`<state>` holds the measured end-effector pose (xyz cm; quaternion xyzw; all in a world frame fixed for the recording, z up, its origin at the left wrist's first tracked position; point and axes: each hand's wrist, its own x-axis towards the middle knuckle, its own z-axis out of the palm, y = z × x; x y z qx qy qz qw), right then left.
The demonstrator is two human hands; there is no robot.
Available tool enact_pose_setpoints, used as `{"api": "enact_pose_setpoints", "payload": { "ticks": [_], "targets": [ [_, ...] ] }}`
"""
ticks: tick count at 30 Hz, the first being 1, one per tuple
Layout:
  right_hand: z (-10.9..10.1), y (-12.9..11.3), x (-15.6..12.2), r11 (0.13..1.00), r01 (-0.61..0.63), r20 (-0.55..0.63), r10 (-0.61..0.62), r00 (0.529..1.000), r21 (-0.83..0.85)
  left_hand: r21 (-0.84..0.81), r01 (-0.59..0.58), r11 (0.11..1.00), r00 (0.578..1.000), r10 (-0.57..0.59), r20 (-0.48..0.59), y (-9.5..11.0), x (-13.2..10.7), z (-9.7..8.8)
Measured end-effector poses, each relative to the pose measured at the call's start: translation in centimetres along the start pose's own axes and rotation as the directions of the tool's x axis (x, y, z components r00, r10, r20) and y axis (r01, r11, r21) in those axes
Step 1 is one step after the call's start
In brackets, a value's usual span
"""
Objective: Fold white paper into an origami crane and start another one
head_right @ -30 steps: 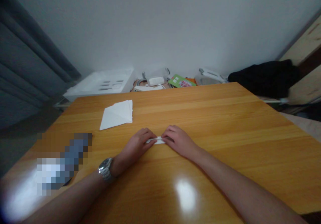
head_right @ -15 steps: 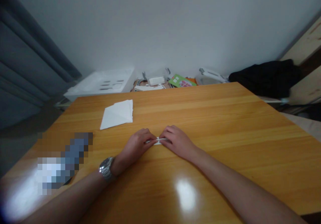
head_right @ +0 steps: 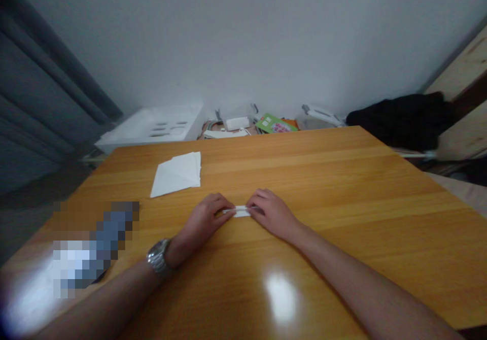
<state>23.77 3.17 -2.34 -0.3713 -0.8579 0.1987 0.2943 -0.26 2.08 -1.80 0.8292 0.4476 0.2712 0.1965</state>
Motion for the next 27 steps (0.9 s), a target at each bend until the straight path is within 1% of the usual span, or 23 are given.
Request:
{"api": "enact_pose_setpoints", "payload": {
  "ticks": [8,16,23,27],
  "targets": [
    [0.08,0.21,-0.08,1.000,-0.009,0.003,0.009,1.000,0.003,-0.022,0.052,0.998,0.999,-0.052,-0.009,-0.15,0.00,-0.10],
    [0.09,-0.23,0.10,0.999,-0.014,-0.006,0.014,1.000,-0.033,-0.034,0.028,0.999,1.000,-0.028,0.008,-0.04,0.10,-0.04],
    [0.30,0.13,0.05,1.000,-0.002,0.014,0.002,1.000,-0.016,-0.028,0.009,1.000,1.000,-0.009,0.013,0.14,0.17,0.08],
    [0.06,0.36,-0.04,1.000,-0.012,-0.004,0.012,1.000,-0.002,-0.030,0.021,0.999,1.000,-0.020,0.021,-0.06,0.13,-0.02]
  ]
}}
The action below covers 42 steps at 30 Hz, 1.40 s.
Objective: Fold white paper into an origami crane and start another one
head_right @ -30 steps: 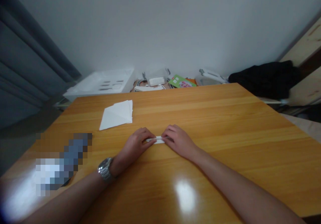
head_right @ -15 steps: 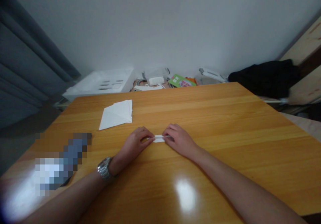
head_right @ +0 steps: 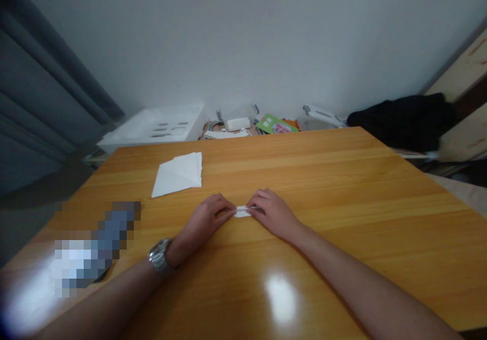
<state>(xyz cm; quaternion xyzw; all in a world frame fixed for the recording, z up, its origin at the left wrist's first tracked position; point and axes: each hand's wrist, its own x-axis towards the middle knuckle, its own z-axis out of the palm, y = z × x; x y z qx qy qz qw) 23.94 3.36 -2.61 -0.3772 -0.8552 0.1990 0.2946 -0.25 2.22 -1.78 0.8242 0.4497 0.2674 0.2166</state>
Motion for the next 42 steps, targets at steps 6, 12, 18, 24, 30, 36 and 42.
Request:
{"api": "enact_pose_setpoints", "payload": {
  "ticks": [6,12,18,24,30,36,42],
  "targets": [
    [-0.4,0.2,0.0,1.000,0.001,-0.012,-0.001,1.000,0.007,-0.009,0.010,1.000,0.999,-0.010,0.034,0.1,0.1,-0.5],
    [-0.4,-0.1,0.0,1.000,0.010,-0.011,-0.010,1.000,-0.012,-0.002,-0.046,0.999,0.999,0.046,0.008,0.0,0.0,0.0],
    [-0.1,-0.8,0.1,0.999,0.023,-0.001,-0.023,1.000,-0.038,-0.024,-0.114,0.993,0.993,0.114,-0.006,-0.1,-0.1,0.3],
    [0.2,-1.0,0.1,1.000,0.017,0.011,-0.018,1.000,0.007,-0.028,-0.107,0.994,0.993,0.108,0.042,0.2,-0.1,0.1],
    [-0.4,-0.1,-0.2,0.997,-0.045,-0.022,0.047,0.999,0.059,-0.005,-0.040,0.999,0.999,0.040,0.019,0.1,-0.1,-0.2],
    [-0.7,-0.3,-0.2,0.997,-0.056,-0.019,0.058,0.998,0.061,0.019,-0.055,0.998,0.999,0.055,-0.003,0.0,-0.1,0.0],
    [-0.3,-0.6,-0.1,0.998,-0.022,-0.022,0.023,1.000,0.056,0.000,-0.091,0.996,0.996,0.091,0.019,0.3,-0.1,0.1]
  ]
}}
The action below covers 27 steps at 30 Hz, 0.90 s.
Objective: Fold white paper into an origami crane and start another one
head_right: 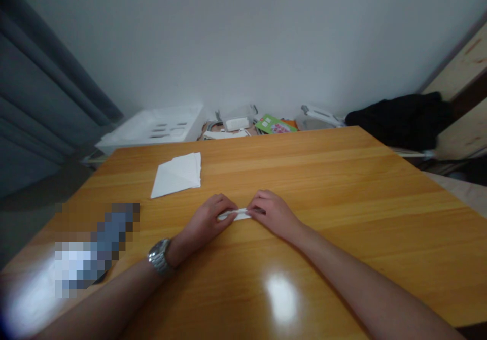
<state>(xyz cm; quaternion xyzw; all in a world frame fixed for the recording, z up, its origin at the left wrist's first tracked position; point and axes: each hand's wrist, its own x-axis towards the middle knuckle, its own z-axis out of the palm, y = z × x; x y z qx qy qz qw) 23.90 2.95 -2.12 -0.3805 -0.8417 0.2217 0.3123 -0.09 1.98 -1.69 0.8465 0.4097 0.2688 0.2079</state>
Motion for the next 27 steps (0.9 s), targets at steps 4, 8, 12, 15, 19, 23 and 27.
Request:
{"api": "enact_pose_setpoints", "payload": {
  "ticks": [4,8,12,15,19,23,27],
  "targets": [
    [0.11,-0.19,0.01,1.000,0.006,0.018,-0.006,1.000,0.001,-0.016,-0.004,1.000,1.000,0.004,0.030,0.11,0.01,-0.16],
    [-0.22,-0.08,-0.02,1.000,-0.013,0.006,0.013,1.000,0.012,-0.001,0.021,1.000,1.000,-0.021,0.016,-0.11,-0.01,-0.11],
    [-0.49,0.12,-0.04,1.000,-0.018,0.005,0.018,1.000,0.004,0.010,0.026,1.000,1.000,-0.026,0.012,-0.19,-0.03,-0.07],
    [-0.42,0.10,-0.02,1.000,-0.005,0.019,0.005,1.000,-0.004,0.017,0.031,0.999,0.999,-0.032,0.019,0.00,-0.01,-0.14],
    [-0.21,-0.02,0.03,1.000,-0.010,0.021,0.010,1.000,-0.005,0.026,0.039,0.999,0.999,-0.040,0.025,0.15,0.03,-0.22],
    [-0.14,-0.01,0.04,1.000,-0.003,0.012,0.003,1.000,0.001,0.023,0.037,0.999,0.999,-0.037,0.019,0.04,0.01,-0.17],
    [-0.10,0.14,0.03,1.000,0.014,0.018,-0.014,1.000,0.006,0.016,0.036,0.999,0.999,-0.036,0.018,-0.07,-0.01,-0.10]
  ]
}}
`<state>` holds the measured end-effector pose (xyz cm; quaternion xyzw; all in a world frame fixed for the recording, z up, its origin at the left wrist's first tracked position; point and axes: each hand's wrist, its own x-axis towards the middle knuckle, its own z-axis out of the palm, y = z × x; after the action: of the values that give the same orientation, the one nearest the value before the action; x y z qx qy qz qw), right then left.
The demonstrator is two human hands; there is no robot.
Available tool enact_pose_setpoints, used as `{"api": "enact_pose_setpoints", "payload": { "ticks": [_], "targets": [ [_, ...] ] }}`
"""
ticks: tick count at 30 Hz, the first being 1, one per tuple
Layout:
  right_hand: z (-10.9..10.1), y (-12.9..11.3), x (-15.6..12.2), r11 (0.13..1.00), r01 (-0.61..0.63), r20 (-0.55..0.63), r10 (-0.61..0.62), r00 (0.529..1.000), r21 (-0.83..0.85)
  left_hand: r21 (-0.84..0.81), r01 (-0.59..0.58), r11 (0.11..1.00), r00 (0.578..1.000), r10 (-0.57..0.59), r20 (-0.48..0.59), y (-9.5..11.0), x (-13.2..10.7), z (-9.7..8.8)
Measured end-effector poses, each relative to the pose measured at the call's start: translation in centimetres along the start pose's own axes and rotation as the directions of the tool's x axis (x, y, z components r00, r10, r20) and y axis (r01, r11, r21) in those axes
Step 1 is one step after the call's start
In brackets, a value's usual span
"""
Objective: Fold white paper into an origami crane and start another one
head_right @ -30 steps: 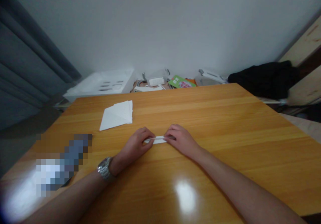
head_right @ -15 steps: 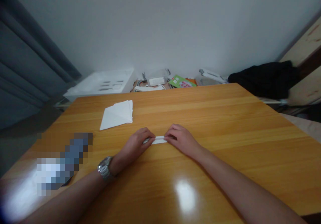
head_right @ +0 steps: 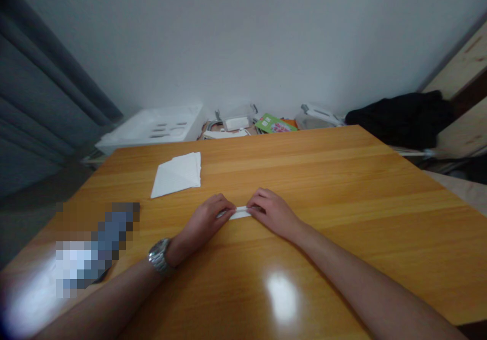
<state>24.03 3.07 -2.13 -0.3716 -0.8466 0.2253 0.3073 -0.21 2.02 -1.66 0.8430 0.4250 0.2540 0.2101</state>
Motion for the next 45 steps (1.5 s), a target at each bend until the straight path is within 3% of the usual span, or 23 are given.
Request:
{"api": "enact_pose_setpoints", "payload": {
  "ticks": [12,19,36,45],
  "targets": [
    [-0.26,-0.30,0.04,0.999,-0.040,-0.008,0.040,0.999,0.003,-0.024,-0.021,0.999,0.999,0.020,-0.026,0.20,-0.06,-0.07],
    [-0.46,-0.47,0.16,0.998,-0.064,-0.014,0.064,0.998,0.008,-0.031,-0.098,0.995,0.995,0.098,0.006,0.20,-0.27,0.05],
    [-0.10,-0.30,0.01,0.999,0.015,-0.018,-0.014,1.000,0.042,-0.172,-0.080,0.982,0.995,0.070,-0.066,0.31,-0.17,-0.02],
    [-0.18,-0.51,-0.03,0.999,-0.024,0.005,0.024,1.000,-0.030,-0.097,-0.059,0.994,0.997,0.054,-0.048,0.15,0.01,0.01]
  ]
}}
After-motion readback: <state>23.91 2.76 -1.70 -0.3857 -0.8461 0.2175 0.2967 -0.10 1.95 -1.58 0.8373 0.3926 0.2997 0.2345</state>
